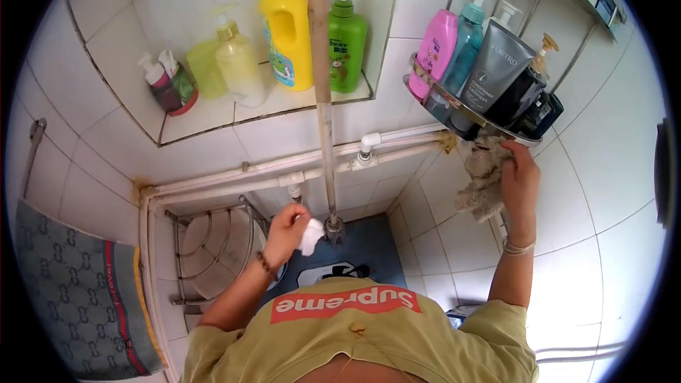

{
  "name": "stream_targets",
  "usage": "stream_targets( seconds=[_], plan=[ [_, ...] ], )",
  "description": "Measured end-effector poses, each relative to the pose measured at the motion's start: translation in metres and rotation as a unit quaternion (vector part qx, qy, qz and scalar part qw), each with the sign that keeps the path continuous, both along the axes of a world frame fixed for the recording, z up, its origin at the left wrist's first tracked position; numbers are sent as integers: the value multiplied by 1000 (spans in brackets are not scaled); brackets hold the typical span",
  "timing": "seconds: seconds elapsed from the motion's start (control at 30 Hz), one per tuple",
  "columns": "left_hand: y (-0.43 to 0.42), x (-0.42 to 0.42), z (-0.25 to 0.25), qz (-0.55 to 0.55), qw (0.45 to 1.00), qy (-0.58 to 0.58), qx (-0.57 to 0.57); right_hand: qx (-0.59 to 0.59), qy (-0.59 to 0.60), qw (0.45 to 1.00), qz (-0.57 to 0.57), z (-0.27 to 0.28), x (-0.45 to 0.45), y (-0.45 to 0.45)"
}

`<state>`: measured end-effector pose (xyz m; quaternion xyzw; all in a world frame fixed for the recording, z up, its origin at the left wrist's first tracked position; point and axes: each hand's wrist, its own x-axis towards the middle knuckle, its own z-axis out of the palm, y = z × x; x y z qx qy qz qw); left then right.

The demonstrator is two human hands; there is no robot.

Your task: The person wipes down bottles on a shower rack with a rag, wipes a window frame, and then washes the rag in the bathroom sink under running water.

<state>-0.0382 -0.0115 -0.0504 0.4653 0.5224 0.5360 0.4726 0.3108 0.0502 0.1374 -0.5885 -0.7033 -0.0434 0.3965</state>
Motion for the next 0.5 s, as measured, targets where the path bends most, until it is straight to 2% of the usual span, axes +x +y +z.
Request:
stream_targets(
  seconds=[0.03, 0.1, 0.23, 0.3, 0.43, 0.5],
  plan=[
    [-9, -8, -7, 0, 1000, -3, -1, -1, -3, 1000, 0, -6, -5, 6],
    [-24, -21, -17, 51, 993, -97, -47, 41, -109, 993, -13, -15, -15, 15],
    [-39, -31, -19, 69, 987, -133, -49, 33, -96, 995, -12, -12, -24, 17],
    [-43, -30, -18, 75, 985, -146, -58, -14, -56, 998, -3, -10, -26, 17],
    [-44, -26, -30, 62, 978, -186, -64, -4, -65, 997, 34, -10, -31, 15],
    [-42, -21, -31, 58, 980, -178, -67, -57, -141, 988, 22, -4, -33, 6]
  ],
)
